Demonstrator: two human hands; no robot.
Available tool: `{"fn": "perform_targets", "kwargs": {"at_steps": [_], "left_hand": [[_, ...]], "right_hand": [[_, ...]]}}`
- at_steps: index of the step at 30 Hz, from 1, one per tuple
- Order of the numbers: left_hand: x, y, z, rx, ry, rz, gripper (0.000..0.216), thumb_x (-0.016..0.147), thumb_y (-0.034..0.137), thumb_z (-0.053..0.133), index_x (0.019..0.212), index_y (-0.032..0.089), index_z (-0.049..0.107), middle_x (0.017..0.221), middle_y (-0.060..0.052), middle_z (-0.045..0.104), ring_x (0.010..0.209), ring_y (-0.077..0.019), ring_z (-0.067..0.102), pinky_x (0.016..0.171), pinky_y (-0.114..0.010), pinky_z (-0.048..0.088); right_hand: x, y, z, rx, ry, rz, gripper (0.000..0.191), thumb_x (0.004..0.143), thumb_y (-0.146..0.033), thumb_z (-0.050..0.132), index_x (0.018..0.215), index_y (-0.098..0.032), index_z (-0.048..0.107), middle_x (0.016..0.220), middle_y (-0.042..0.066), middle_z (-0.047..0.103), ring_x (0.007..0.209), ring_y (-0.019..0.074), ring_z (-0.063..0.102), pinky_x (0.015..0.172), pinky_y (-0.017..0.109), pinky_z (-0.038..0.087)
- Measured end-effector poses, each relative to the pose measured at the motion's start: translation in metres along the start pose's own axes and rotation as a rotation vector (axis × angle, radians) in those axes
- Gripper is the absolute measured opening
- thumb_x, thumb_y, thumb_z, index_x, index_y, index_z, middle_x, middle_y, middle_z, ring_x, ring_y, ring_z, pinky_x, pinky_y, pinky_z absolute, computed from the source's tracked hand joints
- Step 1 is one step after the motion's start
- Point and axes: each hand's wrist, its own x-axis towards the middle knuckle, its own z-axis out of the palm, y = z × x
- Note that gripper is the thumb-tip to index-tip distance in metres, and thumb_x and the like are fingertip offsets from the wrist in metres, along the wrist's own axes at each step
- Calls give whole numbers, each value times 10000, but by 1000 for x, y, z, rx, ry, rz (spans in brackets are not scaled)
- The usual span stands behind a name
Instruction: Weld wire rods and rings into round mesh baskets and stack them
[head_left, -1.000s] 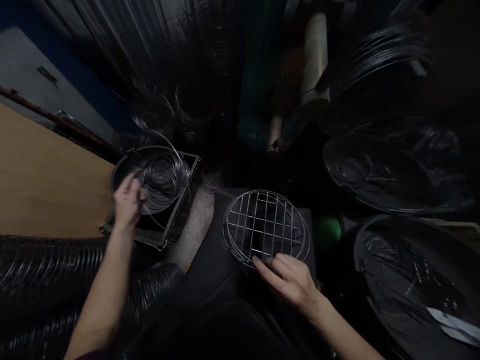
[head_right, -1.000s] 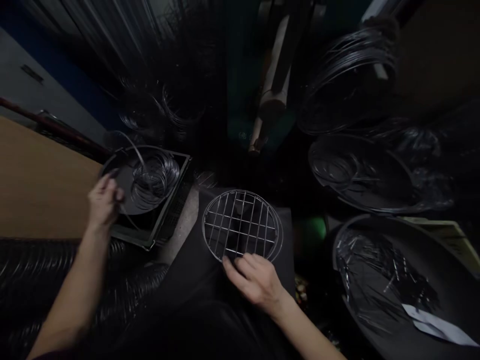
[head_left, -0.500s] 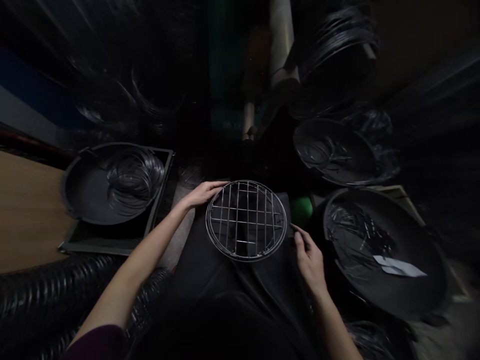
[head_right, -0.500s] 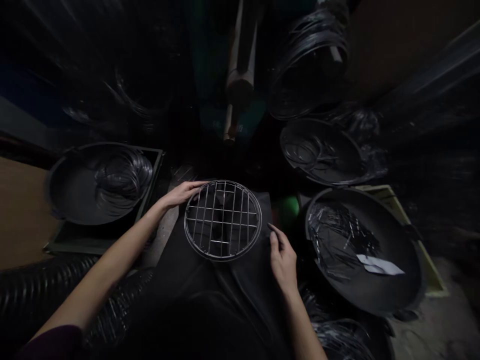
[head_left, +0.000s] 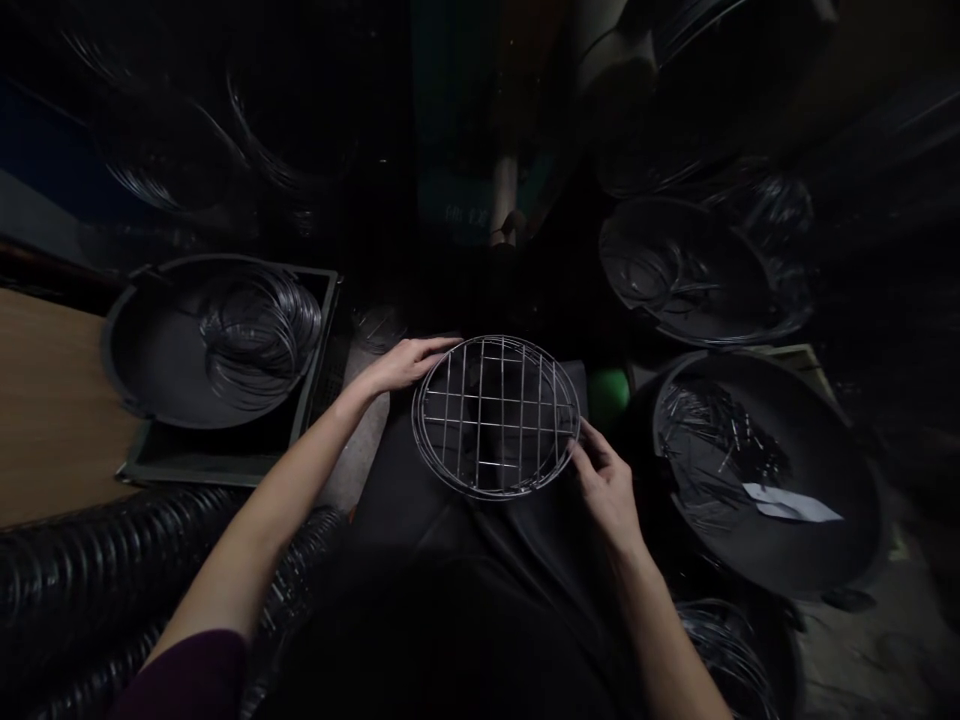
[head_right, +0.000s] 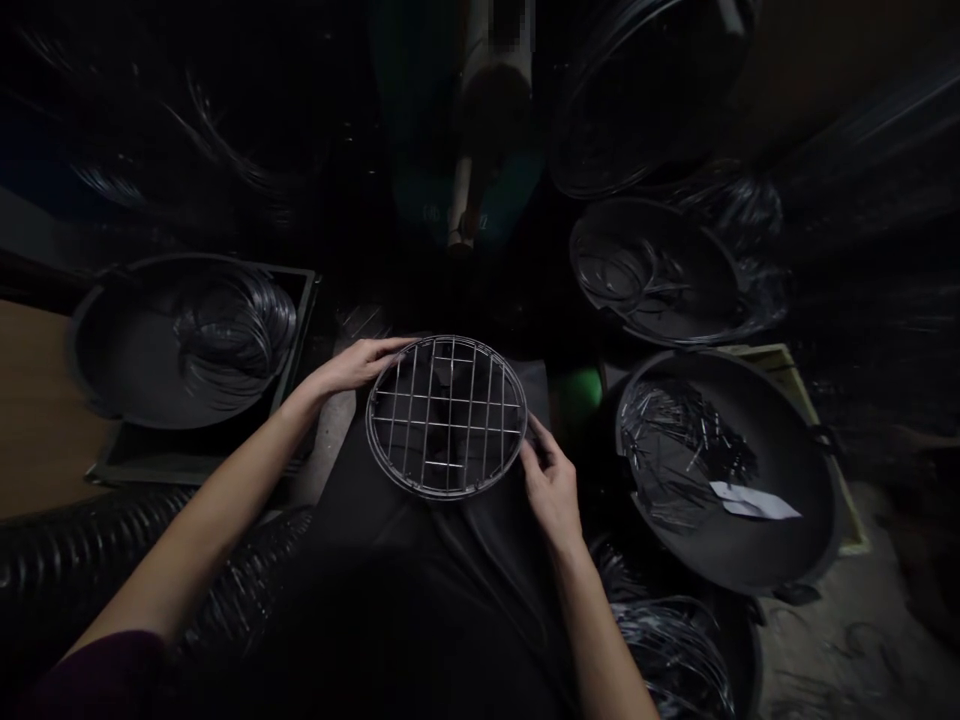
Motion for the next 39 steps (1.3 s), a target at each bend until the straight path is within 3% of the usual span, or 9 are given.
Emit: {"fn": "perform_targets", "kwargs": {"at_steps": [7, 12, 16, 21, 24, 27, 30, 34, 39], "left_hand": [[-1, -10, 10, 99, 33, -32, 461, 939, 455, 417, 1330, 229, 509, 1275, -28, 596, 1145, -234, 593, 998, -313, 451], [-4, -13, 25, 90, 180, -61, 414, 931, 427, 454, 1298, 260, 547, 1240, -17, 615, 1128, -240, 604, 994, -325, 469], [-5, -16, 40, 27, 309, -53, 386, 926, 377, 486, 1276, 238, 567, 1253, -19, 603, 1147, -218, 593, 1005, -309, 464], [-10, -15, 53, -70, 386, -29, 346, 920, 351, 516, 1227, 220, 608, 1218, -16, 628, 1121, -206, 610, 982, -284, 469], [-13, -17, 53, -87, 395, -5, 330, 921, 332, 520, 1219, 223, 613, 1210, -4, 635, 1130, -200, 604, 975, -275, 469], [-16, -22, 53, -107, 397, -1, 331, 919, 344, 524, 1214, 225, 617, 1205, -6, 639, 1131, -201, 605, 989, -285, 461], [-17, -28, 55, -138, 407, -15, 354, 918, 391, 515, 1219, 234, 614, 1208, -9, 639, 1126, -209, 608, 979, -301, 469], [-16, -29, 57, -190, 477, 20, 453, 893, 503, 511, 1207, 197, 625, 1213, -42, 641, 1137, -226, 597, 997, -320, 453], [-18, -12, 39, -209, 516, -36, 523, 895, 543, 476, 1177, 134, 639, 1070, -107, 690, 972, -209, 643, 931, -334, 474]], "right_hand": [[2, -2, -2, -160, -43, -68, 606, 809, -508, 546, 1312, -169, 547, 1307, 93, 571, 1153, 246, 569, 1038, 429, 421], [4, 15, -5, -364, -144, -83, 652, 805, -495, 534, 1373, -180, 479, 1269, 98, 595, 964, 242, 636, 922, 436, 489], [2, 32, 6, -323, 7, -138, 589, 812, -502, 544, 1279, -143, 571, 1174, 109, 640, 1080, 243, 589, 974, 395, 448], [-28, 42, 17, -413, 275, -256, 544, 847, -532, 501, 1158, -111, 649, 996, 135, 662, 908, 228, 623, 883, 382, 477], [-49, 41, 14, -570, 148, -340, 607, 854, -552, 463, 1261, -117, 582, 1030, 152, 630, 932, 251, 606, 873, 417, 473], [-61, 39, 15, -687, 0, -360, 832, 768, -654, 517, 1372, -85, 455, 1136, 203, 563, 1053, 333, 549, 885, 506, 451], [-63, 39, 29, -728, 33, -302, 983, 707, -737, 527, 1382, -31, 412, 1133, 244, 537, 1066, 382, 515, 880, 562, 426], [-59, 42, 40, -723, 108, -276, 955, 728, -731, 507, 1376, -35, 414, 1139, 247, 543, 1093, 389, 491, 907, 586, 399], [-53, 25, 12, -443, 35, -228, 693, 789, -624, 527, 1273, -129, 554, 1152, 163, 601, 1078, 280, 567, 972, 479, 434]]}}
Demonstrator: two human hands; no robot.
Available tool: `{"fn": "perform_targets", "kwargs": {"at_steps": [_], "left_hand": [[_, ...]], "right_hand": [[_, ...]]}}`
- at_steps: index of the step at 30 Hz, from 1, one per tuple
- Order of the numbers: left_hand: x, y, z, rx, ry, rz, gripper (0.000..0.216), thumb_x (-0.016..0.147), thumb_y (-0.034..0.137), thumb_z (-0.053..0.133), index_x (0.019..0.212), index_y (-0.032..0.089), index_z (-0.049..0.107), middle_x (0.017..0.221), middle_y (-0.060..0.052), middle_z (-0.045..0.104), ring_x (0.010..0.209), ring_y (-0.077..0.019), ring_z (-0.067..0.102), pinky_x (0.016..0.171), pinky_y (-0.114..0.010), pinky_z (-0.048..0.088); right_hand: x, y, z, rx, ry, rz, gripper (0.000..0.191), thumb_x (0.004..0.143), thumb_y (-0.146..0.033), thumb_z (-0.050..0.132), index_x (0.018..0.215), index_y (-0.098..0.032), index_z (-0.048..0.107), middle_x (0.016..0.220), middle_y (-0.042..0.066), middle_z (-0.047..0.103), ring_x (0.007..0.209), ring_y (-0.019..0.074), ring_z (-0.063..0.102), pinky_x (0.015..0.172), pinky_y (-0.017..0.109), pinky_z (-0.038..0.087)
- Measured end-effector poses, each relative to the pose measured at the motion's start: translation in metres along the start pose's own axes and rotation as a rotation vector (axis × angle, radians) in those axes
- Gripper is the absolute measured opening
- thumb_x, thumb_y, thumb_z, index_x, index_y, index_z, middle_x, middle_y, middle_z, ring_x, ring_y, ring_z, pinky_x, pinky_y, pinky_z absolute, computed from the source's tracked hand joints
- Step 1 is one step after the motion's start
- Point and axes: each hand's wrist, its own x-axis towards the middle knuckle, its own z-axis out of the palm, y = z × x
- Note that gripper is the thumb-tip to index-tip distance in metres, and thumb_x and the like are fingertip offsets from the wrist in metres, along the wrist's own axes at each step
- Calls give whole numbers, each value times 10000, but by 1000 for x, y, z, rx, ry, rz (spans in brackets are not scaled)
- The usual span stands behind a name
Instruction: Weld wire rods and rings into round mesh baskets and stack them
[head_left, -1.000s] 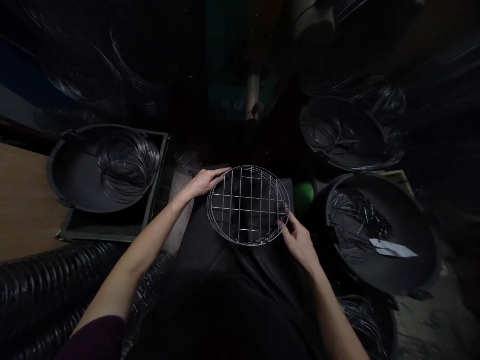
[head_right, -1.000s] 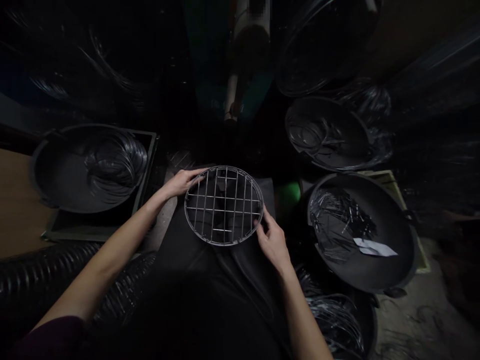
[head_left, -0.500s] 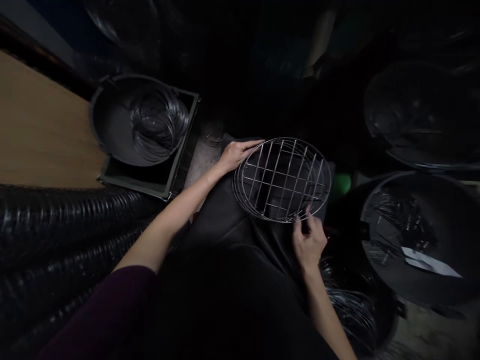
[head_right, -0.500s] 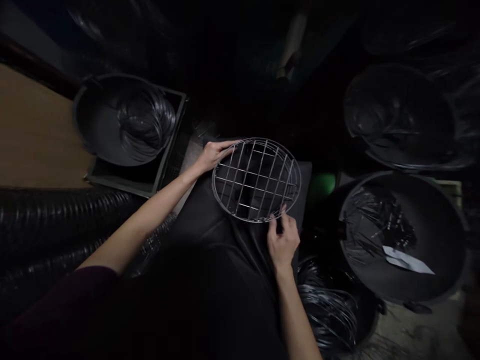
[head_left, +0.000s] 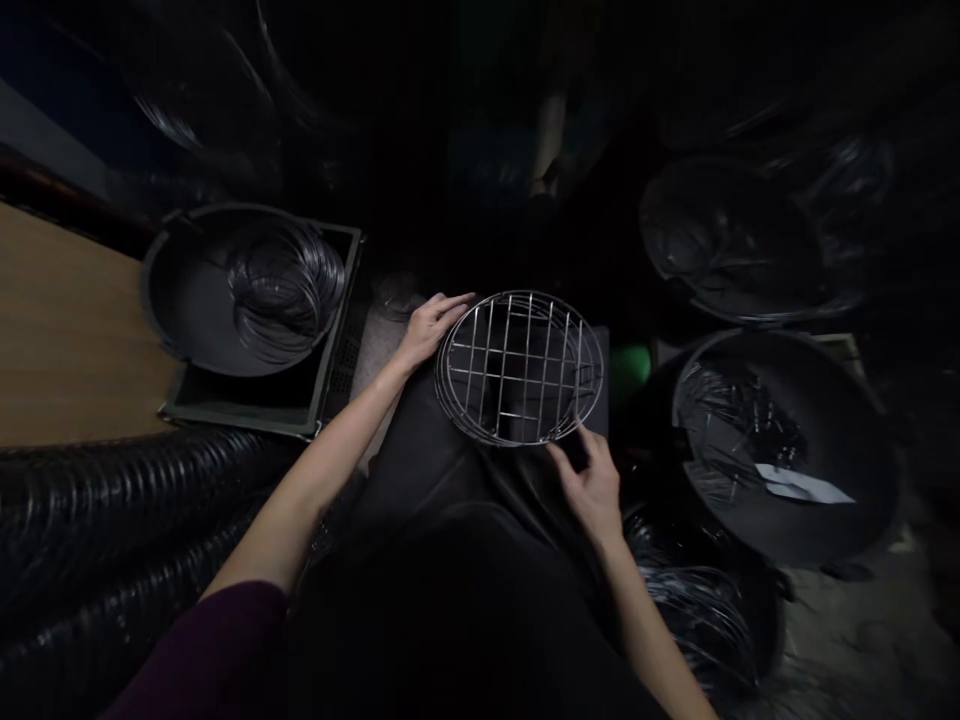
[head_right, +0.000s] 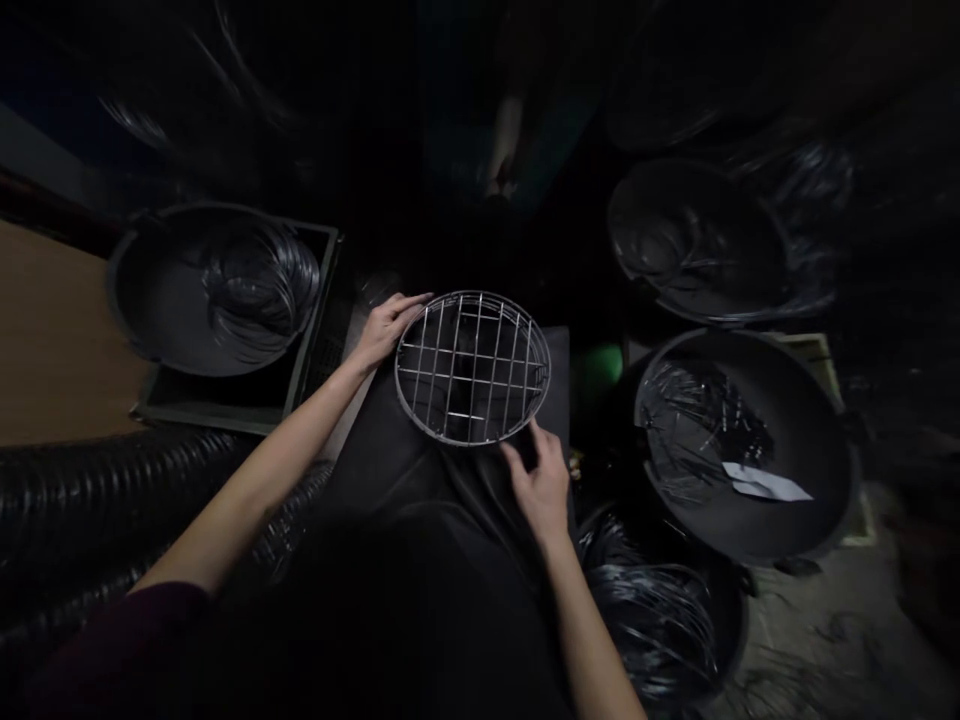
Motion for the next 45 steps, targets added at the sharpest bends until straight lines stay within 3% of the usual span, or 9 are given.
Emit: {"fn": "perform_targets", "kwargs": {"at_steps": [5, 10, 15, 22, 27, 32, 36, 41, 45], "left_hand": [[6, 27, -12, -61, -158, -19, 560, 858, 552, 538, 1237, 144, 596, 1153, -95, 666, 1071, -227, 618, 963, -324, 462], [11, 40, -13, 45, -258, -5, 576, 845, 567, 547, 1232, 144, 602, 1218, -91, 632, 1129, -249, 596, 1013, -339, 438], [14, 29, -11, 181, -299, 41, 461, 888, 498, 523, 1242, 213, 601, 1217, -38, 636, 1135, -243, 595, 998, -321, 450], [10, 12, 1, 154, -209, 95, 443, 906, 487, 500, 1251, 226, 592, 1240, -17, 624, 1162, -225, 581, 1032, -321, 437], [4, 9, 6, 73, -177, 81, 475, 897, 511, 501, 1235, 193, 602, 1244, -37, 621, 1169, -221, 576, 1041, -326, 435], [1, 3, 6, 39, -168, 93, 439, 908, 492, 490, 1248, 231, 589, 1264, -17, 610, 1185, -212, 565, 1046, -334, 429], [4, -3, 7, 55, -167, 79, 460, 902, 510, 489, 1243, 218, 591, 1262, -26, 611, 1186, -211, 564, 1041, -326, 426], [2, 9, 9, 19, -107, 55, 541, 883, 572, 468, 1202, 160, 613, 1245, -71, 619, 1174, -229, 564, 1050, -352, 414], [5, 29, 1, 47, 2, -78, 647, 765, 635, 602, 1276, 241, 550, 1340, -43, 548, 1215, -270, 515, 1091, -446, 365]], "right_hand": [[31, -16, -27, 237, 93, 91, 510, 887, -504, 459, 1276, -193, 571, 1279, 92, 588, 1202, 230, 528, 1061, 440, 385], [50, -28, -19, 472, 65, 176, 549, 815, -464, 589, 1278, -169, 574, 1258, 103, 604, 1124, 251, 586, 991, 452, 460], [48, -23, -14, 397, 78, 178, 541, 783, -413, 611, 1252, -145, 594, 1178, 99, 652, 1096, 244, 604, 994, 444, 461], [50, -7, 0, 413, 129, 155, 510, 755, -432, 634, 1164, -127, 648, 1178, 102, 653, 1102, 240, 601, 1017, 428, 436], [27, -11, -1, 97, 227, 9, 460, 840, -457, 517, 1127, -131, 667, 1063, 131, 671, 1001, 240, 618, 948, 416, 464], [4, -13, -9, -133, -54, -124, 856, 755, -581, 563, 1433, -98, 362, 1253, 203, 540, 1171, 338, 490, 1008, 538, 361], [2, -19, 11, -119, -28, 0, 1101, 654, -644, 658, 1481, -75, 205, 1392, 241, 399, 1272, 396, 366, 1036, 587, 295], [-2, -26, 29, -52, 48, 60, 1105, 662, -622, 671, 1484, -64, 187, 1392, 249, 396, 1271, 399, 374, 1046, 596, 279], [10, -4, -5, 105, 22, -105, 779, 790, -535, 592, 1433, -163, 360, 1342, 156, 499, 1233, 282, 468, 1040, 458, 377]]}}
